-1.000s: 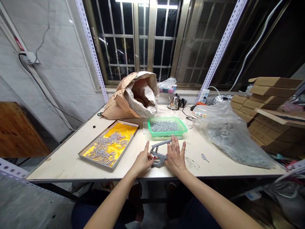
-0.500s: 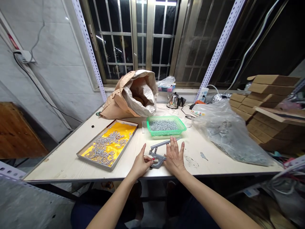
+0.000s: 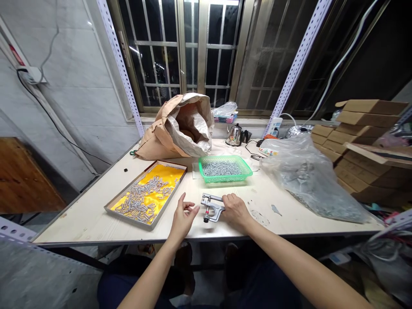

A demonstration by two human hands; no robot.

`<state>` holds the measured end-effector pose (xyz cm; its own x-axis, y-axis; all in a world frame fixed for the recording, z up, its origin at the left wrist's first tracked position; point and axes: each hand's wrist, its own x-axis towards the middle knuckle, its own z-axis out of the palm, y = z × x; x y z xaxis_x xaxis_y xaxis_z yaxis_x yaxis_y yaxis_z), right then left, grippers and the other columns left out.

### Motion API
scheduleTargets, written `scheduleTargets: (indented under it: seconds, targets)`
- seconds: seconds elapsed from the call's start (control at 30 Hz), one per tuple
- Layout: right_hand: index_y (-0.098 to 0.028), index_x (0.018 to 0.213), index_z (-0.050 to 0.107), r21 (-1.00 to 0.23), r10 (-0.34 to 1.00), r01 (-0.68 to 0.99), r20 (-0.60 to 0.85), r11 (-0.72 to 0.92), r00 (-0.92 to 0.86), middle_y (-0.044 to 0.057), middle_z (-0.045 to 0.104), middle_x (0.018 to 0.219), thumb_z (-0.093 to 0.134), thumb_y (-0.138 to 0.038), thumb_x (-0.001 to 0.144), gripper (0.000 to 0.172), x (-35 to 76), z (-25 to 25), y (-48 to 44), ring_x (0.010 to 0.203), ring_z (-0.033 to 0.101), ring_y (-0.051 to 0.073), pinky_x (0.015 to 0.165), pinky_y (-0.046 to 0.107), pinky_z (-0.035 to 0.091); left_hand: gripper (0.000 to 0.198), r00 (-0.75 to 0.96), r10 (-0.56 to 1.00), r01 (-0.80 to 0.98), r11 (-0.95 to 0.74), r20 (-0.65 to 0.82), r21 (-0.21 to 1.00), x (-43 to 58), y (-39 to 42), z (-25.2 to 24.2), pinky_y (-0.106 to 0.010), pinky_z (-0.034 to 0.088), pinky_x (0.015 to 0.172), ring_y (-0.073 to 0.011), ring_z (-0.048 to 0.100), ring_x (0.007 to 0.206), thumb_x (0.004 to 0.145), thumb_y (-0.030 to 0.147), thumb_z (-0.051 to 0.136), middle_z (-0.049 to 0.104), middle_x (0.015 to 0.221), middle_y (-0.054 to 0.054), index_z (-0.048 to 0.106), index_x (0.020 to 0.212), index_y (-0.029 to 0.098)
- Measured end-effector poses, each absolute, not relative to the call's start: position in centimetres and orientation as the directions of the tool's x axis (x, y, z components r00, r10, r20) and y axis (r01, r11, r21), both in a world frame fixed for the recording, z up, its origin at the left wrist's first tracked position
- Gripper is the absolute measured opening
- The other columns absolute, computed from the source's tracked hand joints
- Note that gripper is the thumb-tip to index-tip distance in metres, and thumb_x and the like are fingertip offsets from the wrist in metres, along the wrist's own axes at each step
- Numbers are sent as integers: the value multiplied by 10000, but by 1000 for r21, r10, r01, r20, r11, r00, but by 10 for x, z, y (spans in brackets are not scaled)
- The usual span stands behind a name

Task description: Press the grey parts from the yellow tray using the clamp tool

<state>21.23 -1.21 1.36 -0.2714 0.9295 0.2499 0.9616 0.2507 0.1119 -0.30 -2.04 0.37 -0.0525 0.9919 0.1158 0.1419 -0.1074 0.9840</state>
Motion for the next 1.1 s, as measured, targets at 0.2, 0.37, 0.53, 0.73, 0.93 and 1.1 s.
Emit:
scheduleTargets:
  seconds: [0.2, 0.37, 0.53, 0.73, 0.93, 1.1]
  targets:
    - [-151, 804, 601, 108, 936, 956, 202, 272, -289, 76, 638, 716, 525, -259, 803, 132, 206, 12, 1, 653, 565, 175, 598, 255, 349, 520, -93, 995, 147, -25, 39, 989, 4, -20, 7, -273, 445, 603, -184, 608, 699, 737, 612, 526, 651, 796, -78, 605, 926, 134]
    - [-144, 984, 574, 86, 915, 971, 325, 223, -238, 116, 626, 919, 535, -334, 794, 272, 202, 23, -3, 893, 539, 244, 768, 329, 370, 399, 103, 968, 34, 225, -227, 974, 13, -17, 10, -227, 361, 480, -130, 522, 505, 666, 502, 577, 586, 558, -38, 644, 669, 109]
    - [-139, 998, 589, 53, 855, 974, 470, 222, -220, 153, 541, 1208, 555, -349, 784, 302, 200, 25, -9, 1120, 441, 273, 1008, 399, 250, 222, 144, 976, 174, 137, -163, 975, 20, -19, 15, -216, 325, 470, -114, 488, 484, 591, 332, 664, 583, 498, -17, 673, 576, 111]
    - [-98, 1097, 567, -5, 818, 990, 565, 138, -111, 199, 508, 1278, 594, -360, 740, 444, 212, 14, -20, 1254, 357, 305, 1099, 499, 86, 164, -14, 991, 136, 133, -133, 982, 20, -10, 7, -224, 371, 494, -116, 496, 484, 602, 273, 659, 561, 485, -2, 643, 545, 120]
    - [-92, 1082, 583, 15, 853, 998, 518, 66, -65, 196, 530, 1246, 626, -352, 687, 475, 237, -1, -32, 1224, 398, 320, 1102, 518, 114, 291, -125, 966, 141, -209, 227, 968, 58, 55, 65, -271, 460, 712, -175, 603, 770, 731, 282, 623, 683, 907, -104, 682, 935, 84]
    - [-97, 1068, 585, 24, 839, 998, 541, 60, -63, 198, 525, 1245, 621, -362, 680, 471, 246, -16, -33, 1211, 405, 340, 1089, 541, 148, 329, -10, 944, 365, -303, 329, 880, 43, 88, 96, -298, 451, 806, -195, 608, 859, 756, 229, 629, 662, 1048, -147, 655, 1054, 93]
